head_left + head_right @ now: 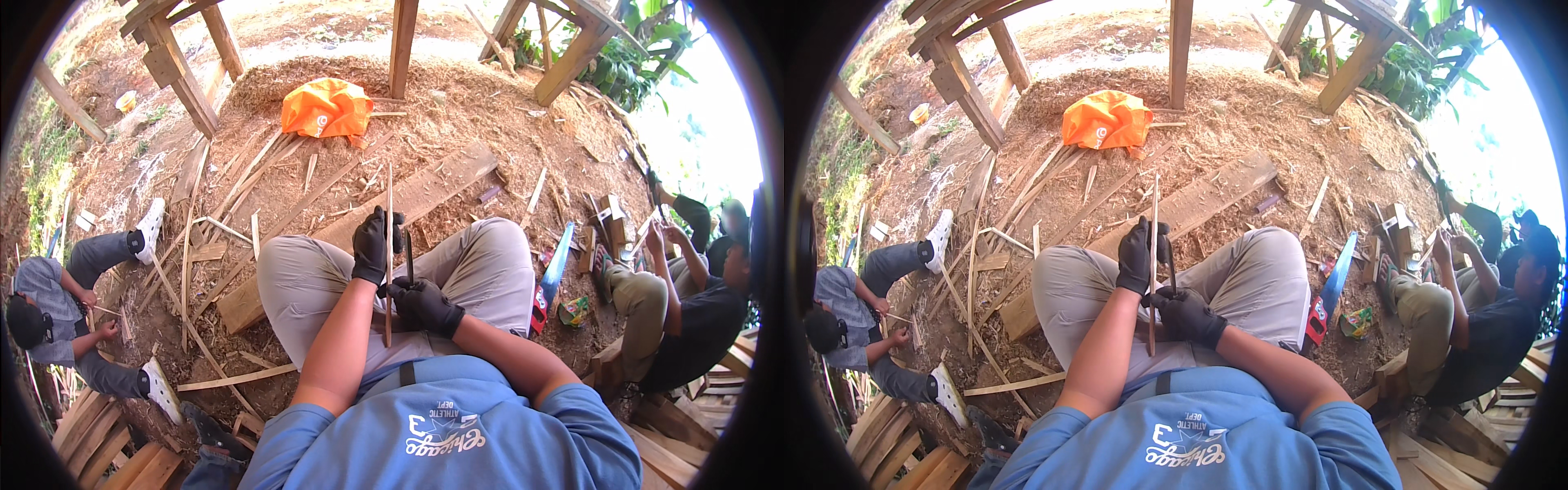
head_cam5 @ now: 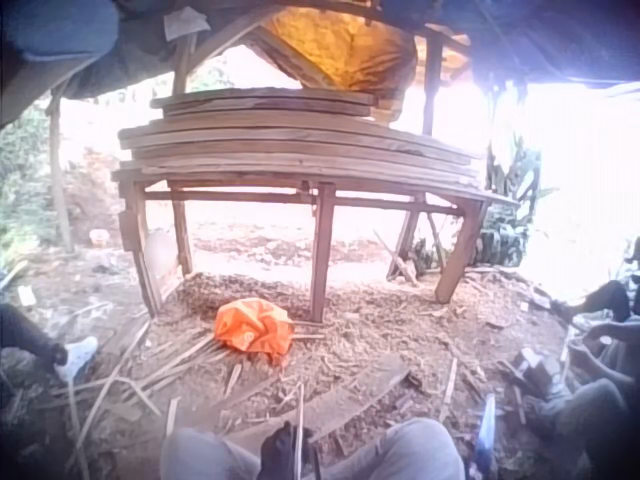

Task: The person sits on the ground and uses a knife to sharpen a thin wooden stick, repeatedly scraping the blade along the wood to create a point. The person holds the stick with one hand and the knife with the other, rotating the stick to shape it.

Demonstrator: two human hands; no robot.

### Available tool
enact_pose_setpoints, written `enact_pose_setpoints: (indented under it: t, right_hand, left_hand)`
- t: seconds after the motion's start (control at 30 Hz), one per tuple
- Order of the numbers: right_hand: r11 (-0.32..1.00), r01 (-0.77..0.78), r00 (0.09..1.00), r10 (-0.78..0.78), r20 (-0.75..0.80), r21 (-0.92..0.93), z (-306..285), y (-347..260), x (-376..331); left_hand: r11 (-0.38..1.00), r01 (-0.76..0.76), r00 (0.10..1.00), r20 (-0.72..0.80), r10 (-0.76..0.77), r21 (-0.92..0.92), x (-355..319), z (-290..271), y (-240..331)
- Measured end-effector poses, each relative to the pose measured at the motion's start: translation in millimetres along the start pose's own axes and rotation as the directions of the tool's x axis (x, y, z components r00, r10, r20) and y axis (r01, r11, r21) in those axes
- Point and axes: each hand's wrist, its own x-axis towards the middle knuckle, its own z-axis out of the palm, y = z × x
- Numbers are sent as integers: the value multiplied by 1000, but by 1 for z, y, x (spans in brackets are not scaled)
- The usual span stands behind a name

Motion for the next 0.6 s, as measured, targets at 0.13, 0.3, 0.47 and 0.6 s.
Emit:
enact_pose_setpoints:
  t: [0.13, 0.3, 0.47, 0.6]
  right_hand:
    - [1000, 6, 1000, -6, -10, -20, 1, -4, -1]
    - [968, -66, 998, 58, 40, 244, 0, -14, -5]
    - [950, -62, 997, 45, 61, 306, -6, -10, -3]
    - [959, -10, 999, 19, -29, 284, -6, -12, -2]
  left_hand:
    - [998, 50, 999, -8, -50, 25, -4, -1, -2]
    - [998, 52, 998, 19, -52, -35, -11, 3, 3]
    - [993, 86, 996, 39, -83, -75, -16, 6, 7]
    - [992, 115, 993, 33, -113, -56, -18, 8, 7]
